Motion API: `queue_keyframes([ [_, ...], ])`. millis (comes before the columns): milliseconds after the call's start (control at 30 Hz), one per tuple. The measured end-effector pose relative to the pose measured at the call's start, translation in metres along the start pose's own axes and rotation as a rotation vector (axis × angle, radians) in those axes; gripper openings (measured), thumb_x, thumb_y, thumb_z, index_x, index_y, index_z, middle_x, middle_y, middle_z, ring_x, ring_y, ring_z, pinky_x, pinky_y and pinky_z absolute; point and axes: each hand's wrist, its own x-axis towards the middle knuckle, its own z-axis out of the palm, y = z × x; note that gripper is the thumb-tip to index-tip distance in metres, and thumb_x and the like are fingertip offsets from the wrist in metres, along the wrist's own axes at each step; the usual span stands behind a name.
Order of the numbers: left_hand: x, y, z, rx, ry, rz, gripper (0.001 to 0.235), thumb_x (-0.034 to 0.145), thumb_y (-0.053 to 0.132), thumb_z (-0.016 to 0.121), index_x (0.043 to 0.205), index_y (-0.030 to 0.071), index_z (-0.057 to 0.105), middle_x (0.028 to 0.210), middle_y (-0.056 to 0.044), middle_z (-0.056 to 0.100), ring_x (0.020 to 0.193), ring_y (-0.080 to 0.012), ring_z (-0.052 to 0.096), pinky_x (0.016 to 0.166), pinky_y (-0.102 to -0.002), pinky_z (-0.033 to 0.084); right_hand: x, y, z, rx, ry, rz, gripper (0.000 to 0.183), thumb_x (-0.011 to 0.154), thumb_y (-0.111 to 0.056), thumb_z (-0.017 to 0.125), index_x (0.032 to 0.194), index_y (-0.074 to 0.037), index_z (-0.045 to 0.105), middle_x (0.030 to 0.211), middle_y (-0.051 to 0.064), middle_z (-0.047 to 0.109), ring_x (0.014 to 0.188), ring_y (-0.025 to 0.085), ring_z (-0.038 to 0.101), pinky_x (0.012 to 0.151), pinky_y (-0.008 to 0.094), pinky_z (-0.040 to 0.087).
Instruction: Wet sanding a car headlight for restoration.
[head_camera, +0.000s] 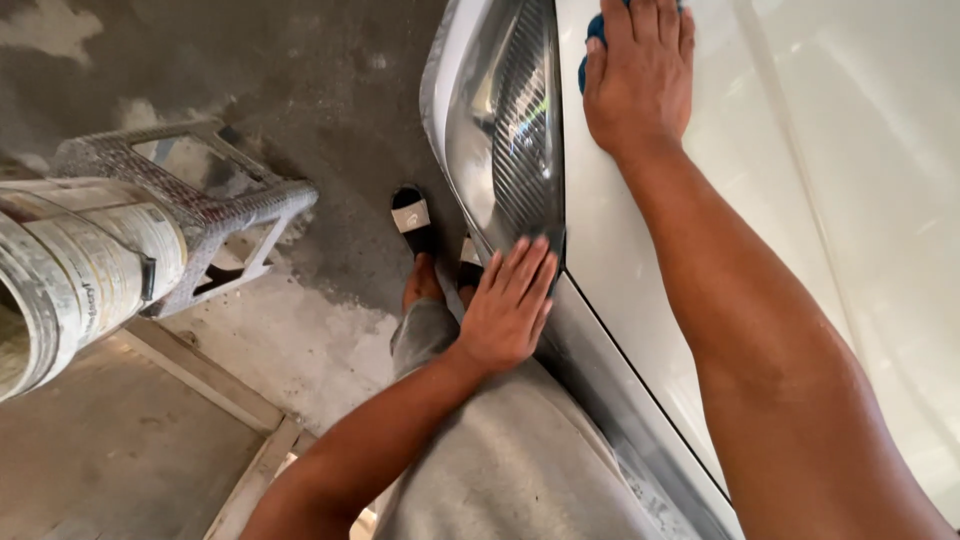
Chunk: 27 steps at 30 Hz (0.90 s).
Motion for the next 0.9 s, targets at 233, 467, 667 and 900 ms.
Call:
queue_keyframes([
  [233, 0.104, -0.051, -0.023, 0.174, -0.255, -0.147, 0.067, 0.108, 0.032, 0.042, 0.163, 0.005, 0.014, 0.171, -0.015, 0.011, 0.158, -0.0328, 0.018, 0.127, -0.054, 0.015, 0.002, -0.004, -0.006, 0.034, 0.004, 0.003, 0.045, 0.107, -0.018, 0.058, 0.151, -0.008, 0.053, 0.149, 0.016, 0.052, 0.141, 0.039, 0.040, 0.120, 0.056, 0.022],
  [467, 0.053, -0.026, 0.005, 0.025, 0.043, -0.065, 0.066, 0.114, 0.029, 0.039, 0.167, 0.006, 0.008, 0.175, -0.018, 0.010, 0.163, -0.0351, 0.019, 0.135, -0.051, 0.016, 0.003, 0.000, -0.002, 0.007, -0.031, 0.030, 0.041, 0.110, -0.019, 0.056, 0.150, -0.010, 0.053, 0.148, 0.017, 0.052, 0.140, 0.040, 0.040, 0.121, 0.056, 0.022],
  [667, 0.005, -0.018, 0.009, -0.117, 0.072, -0.192, 0.067, 0.112, 0.026, 0.042, 0.165, 0.001, 0.011, 0.172, -0.025, 0.016, 0.160, -0.0430, 0.022, 0.131, -0.056, 0.017, 0.003, -0.005, -0.008, 0.022, -0.048, 0.036, 0.041, 0.113, -0.022, 0.057, 0.153, -0.010, 0.051, 0.153, 0.014, 0.050, 0.145, 0.038, 0.038, 0.124, 0.055, 0.020],
  [900, 0.085, -0.111, 0.036, -0.294, 0.110, -0.710, 0.060, 0.111, 0.040, 0.031, 0.162, 0.008, 0.023, 0.171, -0.018, 0.024, 0.157, -0.0338, 0.027, 0.128, -0.043, 0.026, 0.002, -0.005, -0.009, 0.029, -0.077, 0.052, 0.042, 0.113, -0.022, 0.056, 0.153, -0.010, 0.050, 0.154, 0.015, 0.049, 0.146, 0.038, 0.036, 0.124, 0.056, 0.019],
])
